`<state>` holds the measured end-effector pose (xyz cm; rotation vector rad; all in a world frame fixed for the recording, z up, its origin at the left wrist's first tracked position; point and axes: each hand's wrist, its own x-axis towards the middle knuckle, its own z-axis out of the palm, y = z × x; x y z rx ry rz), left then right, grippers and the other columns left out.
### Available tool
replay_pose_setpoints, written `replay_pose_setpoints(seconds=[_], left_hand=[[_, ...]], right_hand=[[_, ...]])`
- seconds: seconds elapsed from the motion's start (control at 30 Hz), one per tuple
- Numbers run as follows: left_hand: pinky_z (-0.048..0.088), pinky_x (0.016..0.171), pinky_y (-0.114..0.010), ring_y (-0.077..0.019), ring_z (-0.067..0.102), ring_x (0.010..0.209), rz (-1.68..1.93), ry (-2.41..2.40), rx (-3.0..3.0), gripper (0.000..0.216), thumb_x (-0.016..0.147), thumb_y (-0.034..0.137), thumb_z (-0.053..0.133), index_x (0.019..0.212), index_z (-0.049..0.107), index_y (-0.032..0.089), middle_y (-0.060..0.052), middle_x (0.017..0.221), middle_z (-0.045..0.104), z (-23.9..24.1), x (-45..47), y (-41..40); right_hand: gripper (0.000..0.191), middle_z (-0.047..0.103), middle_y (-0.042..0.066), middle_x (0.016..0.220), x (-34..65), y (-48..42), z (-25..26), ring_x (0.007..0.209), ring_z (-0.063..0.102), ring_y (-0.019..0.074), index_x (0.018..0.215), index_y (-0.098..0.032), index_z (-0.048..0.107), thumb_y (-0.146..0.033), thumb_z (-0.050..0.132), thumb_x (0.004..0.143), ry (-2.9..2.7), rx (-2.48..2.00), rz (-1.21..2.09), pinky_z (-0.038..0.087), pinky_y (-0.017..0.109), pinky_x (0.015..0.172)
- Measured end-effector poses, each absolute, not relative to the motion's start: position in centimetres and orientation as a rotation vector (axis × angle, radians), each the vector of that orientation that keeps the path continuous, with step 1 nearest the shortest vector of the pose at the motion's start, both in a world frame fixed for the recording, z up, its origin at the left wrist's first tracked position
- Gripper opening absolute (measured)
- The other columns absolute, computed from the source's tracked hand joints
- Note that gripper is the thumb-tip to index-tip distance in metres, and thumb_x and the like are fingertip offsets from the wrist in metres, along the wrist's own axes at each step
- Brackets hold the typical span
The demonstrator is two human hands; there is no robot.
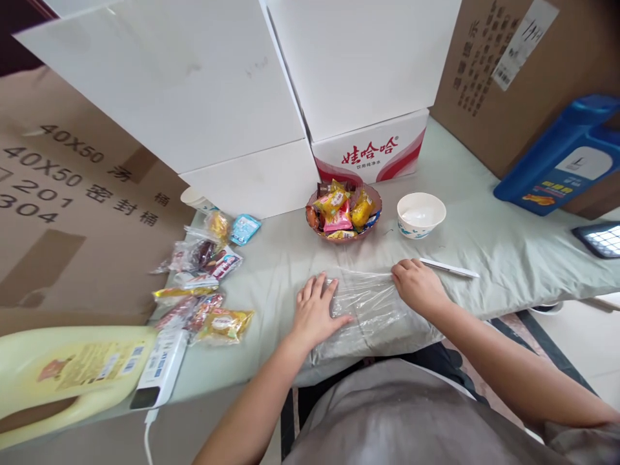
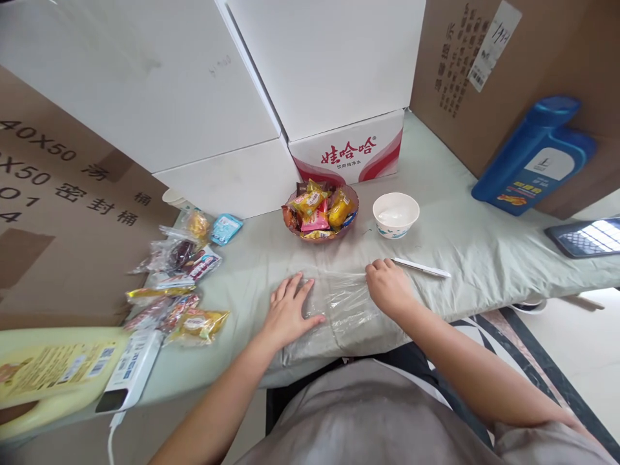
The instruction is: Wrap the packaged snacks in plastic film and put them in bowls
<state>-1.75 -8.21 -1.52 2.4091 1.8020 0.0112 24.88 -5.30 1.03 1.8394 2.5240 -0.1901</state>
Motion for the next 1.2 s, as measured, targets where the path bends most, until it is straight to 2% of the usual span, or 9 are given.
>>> replay_pose_setpoints(seconds=[0.33, 0.4, 0.5, 0.57, 0.63, 0.73, 0.93, 1.07, 1.2], left_hand=[[0.032, 0.105, -0.06, -0.0438, 0.026, 0.141, -0.06, 1.738, 2.472, 0.094, 0.066, 0.068, 0.07, 0.146, 0.039, 0.027, -0.016, 0.157, 0.027, -1.1, -2.5, -8.7], [0.036, 0.103, -0.059, -0.0428, 0.034, 0.137, 0.073, 1.739, 2.503, 0.084, 0.069, 0.064, 0.07, 0.14, 0.048, 0.024, -0.017, 0.151, 0.037, -0.5, -2.1, -8.5], [0.043, 0.099, -0.051, -0.0341, 0.051, 0.121, 0.475, 1.699, 2.549, 0.049, 0.086, 0.049, 0.06, 0.125, 0.06, 0.019, -0.017, 0.128, 0.057, 0.2, -0.2, -8.3], [0.045, 0.099, -0.048, -0.0307, 0.054, 0.117, 0.59, 1.562, 2.597, 0.042, 0.091, 0.043, 0.054, 0.123, 0.06, 0.017, -0.016, 0.123, 0.06, 0.0, 1.3, -8.4], [0.039, 0.105, -0.054, -0.0342, 0.045, 0.129, 0.454, 1.336, 2.693, 0.052, 0.088, 0.048, 0.057, 0.132, 0.054, 0.02, -0.015, 0.136, 0.053, -0.9, 2.5, -8.6], [0.02, 0.111, -0.067, -0.0416, 0.019, 0.144, 0.134, 1.086, 2.758, 0.078, 0.078, 0.064, 0.062, 0.145, 0.039, 0.03, -0.008, 0.155, 0.034, -2.4, 2.8, -9.1], [0.008, 0.109, -0.075, -0.0454, 0.002, 0.146, 0.016, 1.038, 2.707, 0.09, 0.072, 0.067, 0.067, 0.149, 0.029, 0.039, -0.003, 0.159, 0.025, -3.0, 1.8, -9.3], [0.004, 0.107, -0.077, -0.0486, -0.008, 0.144, -0.018, 1.058, 2.669, 0.093, 0.069, 0.073, 0.065, 0.148, 0.027, 0.044, 0.002, 0.16, 0.021, -2.8, 2.2, -9.3], [-0.002, 0.107, -0.077, -0.0507, -0.015, 0.142, -0.079, 1.094, 2.596, 0.09, 0.068, 0.073, 0.065, 0.147, 0.03, 0.045, 0.005, 0.16, 0.022, -2.7, 2.6, -9.5]], right_hand=[[0.027, 0.068, 0.015, 0.105, 28.9, -1.5, 2.9, 0.095, 0.064, 0.0271, 0.107, -0.016, 0.062, -0.032, 0.045, 0.094, 2.189, 2.216, -0.155, 0.043, 0.033, 0.072], [0.027, 0.069, 0.015, 0.103, 28.3, -1.7, 3.0, 0.092, 0.065, 0.0256, 0.107, -0.017, 0.062, -0.03, 0.041, 0.096, 2.213, 2.194, -0.187, 0.043, 0.032, 0.071], [0.026, 0.071, 0.011, 0.098, 26.0, -2.9, 2.3, 0.087, 0.066, 0.0232, 0.106, -0.018, 0.061, -0.03, 0.04, 0.096, 2.311, 2.055, -0.333, 0.042, 0.03, 0.07], [0.024, 0.071, 0.009, 0.099, 24.5, -3.5, 1.6, 0.087, 0.066, 0.0219, 0.105, -0.019, 0.061, -0.029, 0.042, 0.095, 2.41, 1.938, -0.409, 0.042, 0.029, 0.07], [0.024, 0.07, 0.009, 0.103, 24.2, -3.7, 1.1, 0.087, 0.066, 0.0209, 0.107, -0.019, 0.061, -0.026, 0.041, 0.095, 2.468, 1.878, -0.418, 0.042, 0.029, 0.071], [0.026, 0.067, 0.011, 0.11, 26.4, -2.6, 1.2, 0.09, 0.065, 0.0218, 0.11, -0.019, 0.062, -0.025, 0.042, 0.094, 2.442, 1.994, -0.339, 0.043, 0.029, 0.072], [0.031, 0.063, 0.013, 0.113, 31.1, -0.7, 3.3, 0.088, 0.063, 0.0241, 0.111, -0.017, 0.064, -0.03, 0.041, 0.095, 2.349, 2.518, -0.14, 0.045, 0.033, 0.073], [0.025, 0.067, 0.011, 0.102, 28.5, -1.6, 2.8, 0.096, 0.06, 0.0259, 0.101, -0.016, 0.067, -0.033, 0.049, 0.093, 2.699, 2.289, -0.217, 0.045, 0.036, 0.085], [0.026, 0.068, 0.012, 0.099, 23.6, -3.5, 0.4, 0.097, 0.058, 0.024, 0.101, -0.015, 0.069, -0.025, 0.045, 0.096, 3.112, 1.698, -0.215, 0.044, 0.037, 0.089]])
